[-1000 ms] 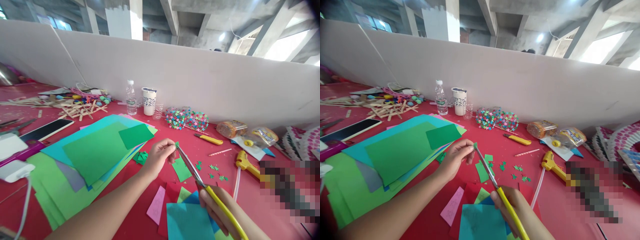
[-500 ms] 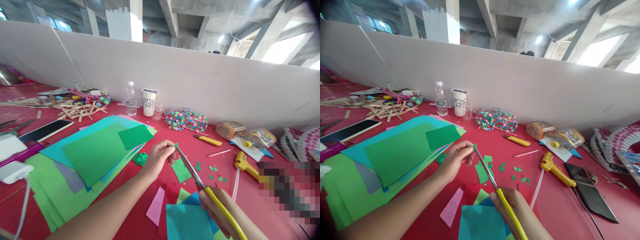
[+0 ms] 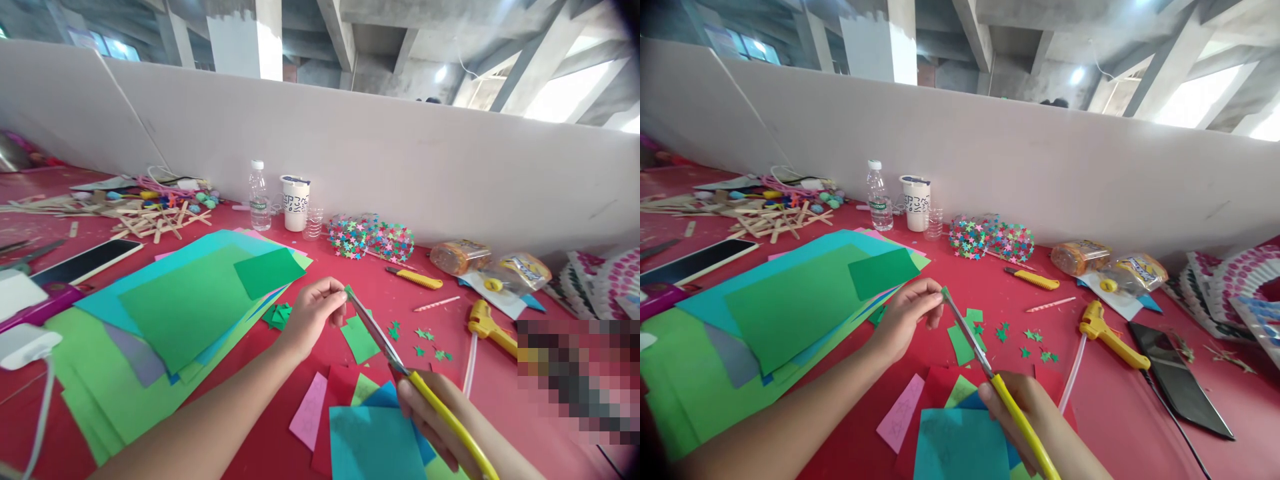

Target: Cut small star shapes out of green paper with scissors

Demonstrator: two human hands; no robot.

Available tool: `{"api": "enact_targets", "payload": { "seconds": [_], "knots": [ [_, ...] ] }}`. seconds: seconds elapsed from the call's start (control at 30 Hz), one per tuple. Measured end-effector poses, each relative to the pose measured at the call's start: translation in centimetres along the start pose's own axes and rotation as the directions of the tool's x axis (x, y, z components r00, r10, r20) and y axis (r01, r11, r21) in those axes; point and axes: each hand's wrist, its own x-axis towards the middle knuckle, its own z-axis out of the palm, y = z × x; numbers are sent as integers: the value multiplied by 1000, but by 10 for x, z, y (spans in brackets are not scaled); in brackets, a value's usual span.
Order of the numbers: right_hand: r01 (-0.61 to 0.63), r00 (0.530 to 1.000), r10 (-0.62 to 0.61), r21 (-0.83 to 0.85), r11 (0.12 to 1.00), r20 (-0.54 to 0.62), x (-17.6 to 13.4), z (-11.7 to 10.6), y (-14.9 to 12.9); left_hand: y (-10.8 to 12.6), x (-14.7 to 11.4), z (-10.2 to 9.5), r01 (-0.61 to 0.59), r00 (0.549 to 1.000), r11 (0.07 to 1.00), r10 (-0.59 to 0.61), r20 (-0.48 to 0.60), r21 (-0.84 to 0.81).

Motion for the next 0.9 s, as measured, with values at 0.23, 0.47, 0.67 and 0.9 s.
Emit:
{"api": "enact_targets", "payload": {
  "seconds": [0.23,0.47,0.67,0.9],
  "knots": [
    [14,1000,-15,33,999,23,-1,2,4,2,-4,7,2,999,1000,-3,-42,-25],
    [-4,1000,4,30,1000,24,2,8,4,-1,-8,13,66,991,987,-82,-108,-144],
    [-9,1000,9,13,1000,10,1,9,7,0,-8,15,100,989,973,-121,-91,-210],
    [-4,1000,4,17,1000,1,0,9,8,0,-9,16,104,990,967,-123,-71,-232]
  ]
}}
